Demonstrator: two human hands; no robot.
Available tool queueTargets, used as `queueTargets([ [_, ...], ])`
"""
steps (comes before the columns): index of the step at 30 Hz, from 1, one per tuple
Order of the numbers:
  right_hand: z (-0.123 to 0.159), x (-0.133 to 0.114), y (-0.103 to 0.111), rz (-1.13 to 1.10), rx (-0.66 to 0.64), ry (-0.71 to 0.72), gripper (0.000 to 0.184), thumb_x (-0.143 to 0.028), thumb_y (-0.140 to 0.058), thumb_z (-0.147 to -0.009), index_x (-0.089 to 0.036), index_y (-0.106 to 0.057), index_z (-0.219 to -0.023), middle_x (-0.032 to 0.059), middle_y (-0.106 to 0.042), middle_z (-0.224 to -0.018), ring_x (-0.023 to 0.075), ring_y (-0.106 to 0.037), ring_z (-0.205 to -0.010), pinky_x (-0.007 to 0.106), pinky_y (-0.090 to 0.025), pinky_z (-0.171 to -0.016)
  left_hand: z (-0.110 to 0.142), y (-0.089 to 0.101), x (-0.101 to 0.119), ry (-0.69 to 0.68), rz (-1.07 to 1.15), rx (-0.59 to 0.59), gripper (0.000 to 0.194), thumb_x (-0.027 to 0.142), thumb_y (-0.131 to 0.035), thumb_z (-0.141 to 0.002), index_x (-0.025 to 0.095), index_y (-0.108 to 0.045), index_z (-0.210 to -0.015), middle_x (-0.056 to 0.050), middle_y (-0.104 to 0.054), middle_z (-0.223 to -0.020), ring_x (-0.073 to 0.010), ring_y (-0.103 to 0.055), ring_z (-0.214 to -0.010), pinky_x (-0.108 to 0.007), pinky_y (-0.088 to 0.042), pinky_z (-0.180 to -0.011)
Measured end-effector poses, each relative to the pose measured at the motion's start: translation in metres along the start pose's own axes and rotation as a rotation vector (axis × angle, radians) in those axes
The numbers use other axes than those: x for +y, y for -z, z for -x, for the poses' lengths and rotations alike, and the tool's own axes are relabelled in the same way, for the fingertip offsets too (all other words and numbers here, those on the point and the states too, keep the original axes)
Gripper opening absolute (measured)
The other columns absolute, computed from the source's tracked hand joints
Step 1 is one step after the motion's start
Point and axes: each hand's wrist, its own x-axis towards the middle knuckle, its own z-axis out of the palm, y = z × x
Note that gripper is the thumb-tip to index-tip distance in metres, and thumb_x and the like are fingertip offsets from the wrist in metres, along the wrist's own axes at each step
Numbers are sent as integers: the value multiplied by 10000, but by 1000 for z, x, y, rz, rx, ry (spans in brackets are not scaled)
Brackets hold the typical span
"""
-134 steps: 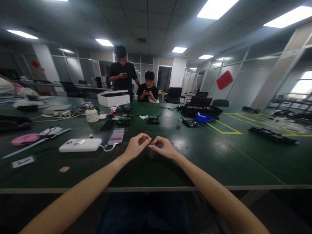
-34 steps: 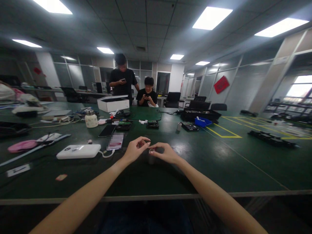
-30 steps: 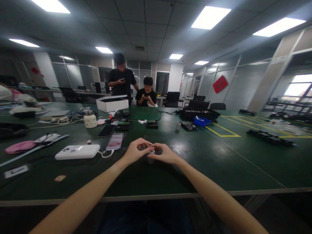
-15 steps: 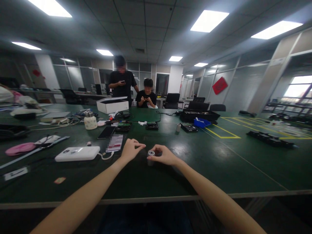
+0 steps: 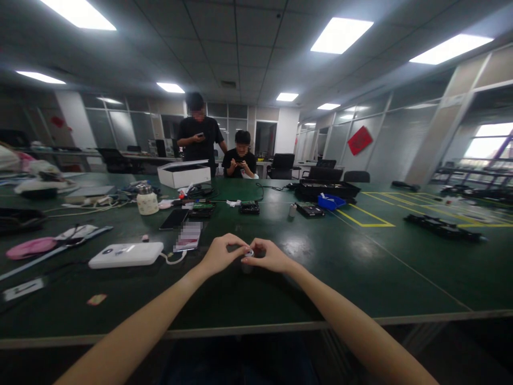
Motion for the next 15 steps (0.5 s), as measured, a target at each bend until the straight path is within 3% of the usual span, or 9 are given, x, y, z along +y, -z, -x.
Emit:
queueTargets([
  [15, 1, -1, 1, 23, -4, 1, 385, -461, -733, -641, -150, -576, -805, -11, -578, -714, 123, -538, -659, 256, -446, -627, 3, -3, 4, -22, 2, 53, 165, 352, -636, -778, 219, -730, -809, -35, -702, -803, -186, -589, -817, -291, -449, -735],
])
